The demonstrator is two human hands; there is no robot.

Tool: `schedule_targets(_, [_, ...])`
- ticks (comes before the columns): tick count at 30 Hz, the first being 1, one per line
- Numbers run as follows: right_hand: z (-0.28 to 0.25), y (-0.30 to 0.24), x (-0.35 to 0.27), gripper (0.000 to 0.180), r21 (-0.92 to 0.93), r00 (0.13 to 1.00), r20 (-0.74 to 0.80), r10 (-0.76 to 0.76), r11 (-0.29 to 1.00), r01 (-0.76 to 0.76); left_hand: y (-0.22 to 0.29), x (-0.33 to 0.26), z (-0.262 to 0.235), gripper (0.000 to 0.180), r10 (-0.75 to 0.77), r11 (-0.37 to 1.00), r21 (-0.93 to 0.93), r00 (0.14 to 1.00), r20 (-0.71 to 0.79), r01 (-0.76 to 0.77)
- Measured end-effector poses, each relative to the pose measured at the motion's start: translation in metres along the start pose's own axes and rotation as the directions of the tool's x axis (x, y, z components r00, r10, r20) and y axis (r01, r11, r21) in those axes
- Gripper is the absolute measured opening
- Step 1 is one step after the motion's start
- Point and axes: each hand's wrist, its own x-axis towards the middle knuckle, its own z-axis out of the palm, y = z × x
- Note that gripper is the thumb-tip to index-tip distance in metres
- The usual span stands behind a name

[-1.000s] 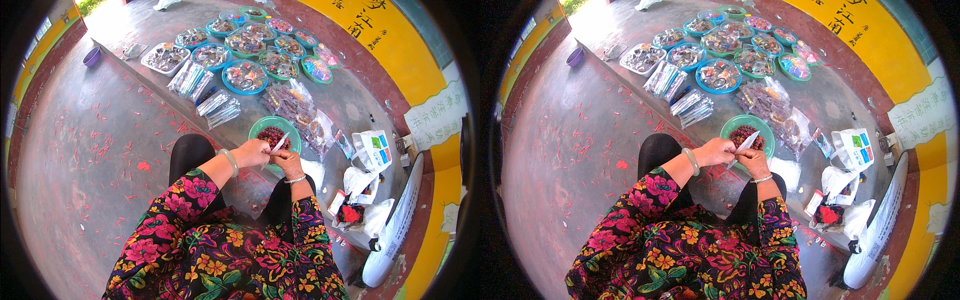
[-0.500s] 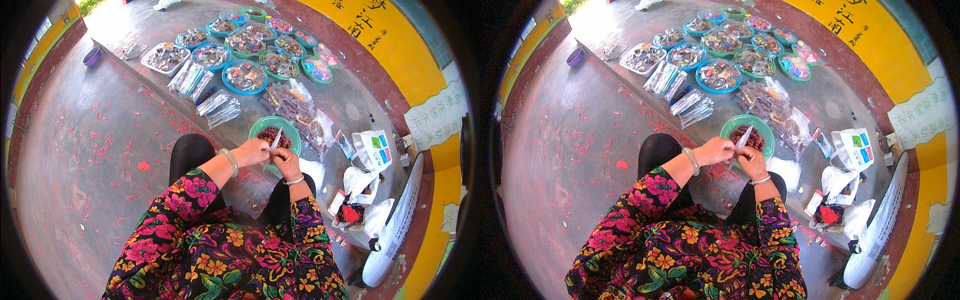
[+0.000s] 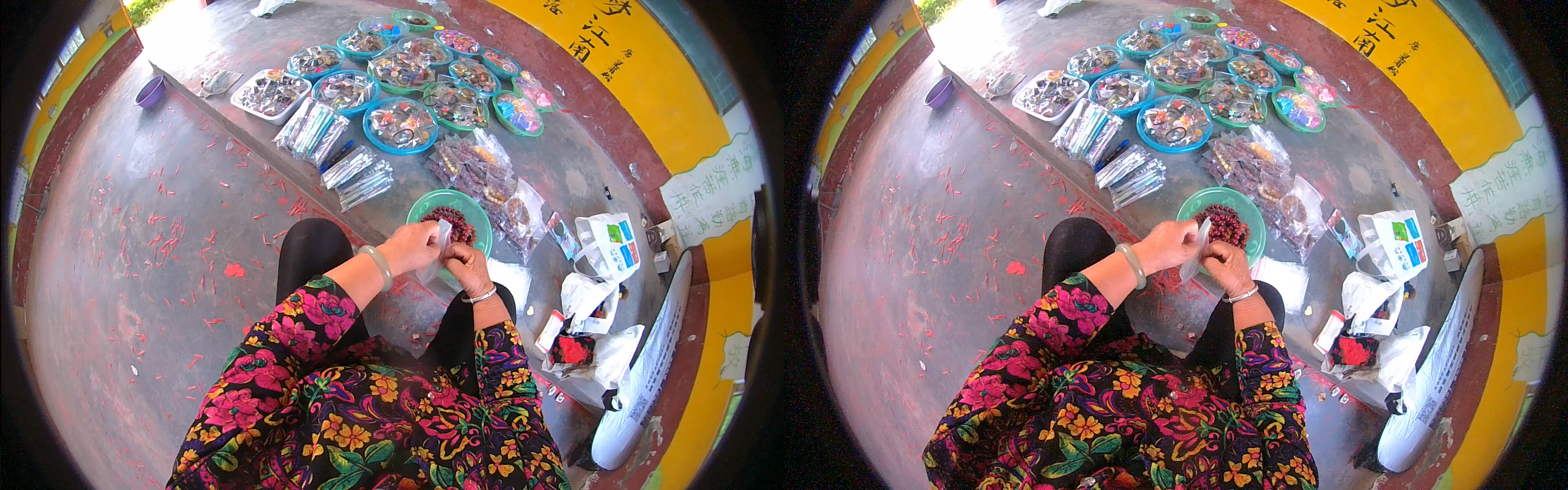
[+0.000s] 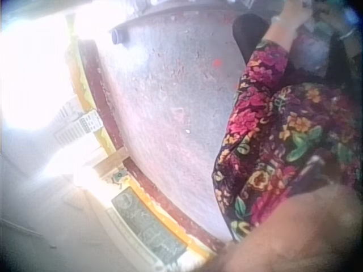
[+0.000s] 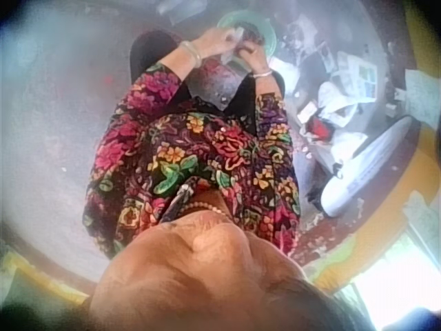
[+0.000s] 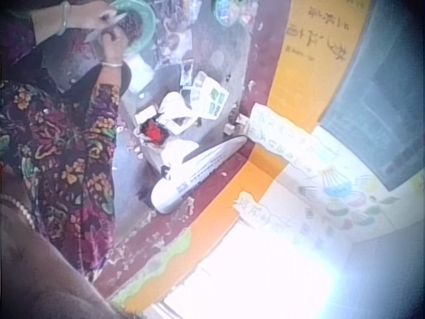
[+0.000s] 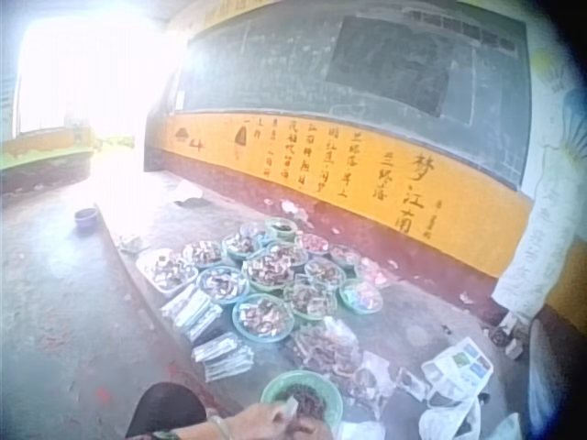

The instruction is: The person sits on the floor and repeatedly scoops red beads from a green bowl into small plastic bags using a white scoop. The person then places the filled bags onto a pile of similar packages on the floor.

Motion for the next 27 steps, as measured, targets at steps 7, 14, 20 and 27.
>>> schedule_targets(7, [-0.011, 0.007, 0.001, 0.007, -0.089, 0.962, -0.264, 0.068, 0.992, -0.094, 0.006, 0.0, -0.016, 0.022, -0.227, 0.963, 0.111, 0.959, -0.169, 0.248])
schedule_targets(14, [-0.004, 0.007, 0.003, 0.005, -0.297, 0.966, -0.15, -0.211, 0.941, 0.159, 0.002, -0.005, -0.013, 0.033, 0.096, 0.955, 0.291, 0.984, -0.15, -0.049])
schedule_targets(20, [-0.004, 0.002, 0.002, 0.005, -0.254, 0.981, -0.119, -0.151, 0.96, 0.117, -0.007, -0.005, -0.011, 0.018, 0.107, 0.936, 0.331, 0.993, 0.053, -0.118])
schedule_targets(27, [0.01, -0.023, -0.002, 0.016, -0.608, 0.842, -0.236, -0.485, 0.75, 0.261, -0.01, -0.003, -0.006, 0.022, -0.113, 0.921, 0.383, 0.989, 0.098, 0.067])
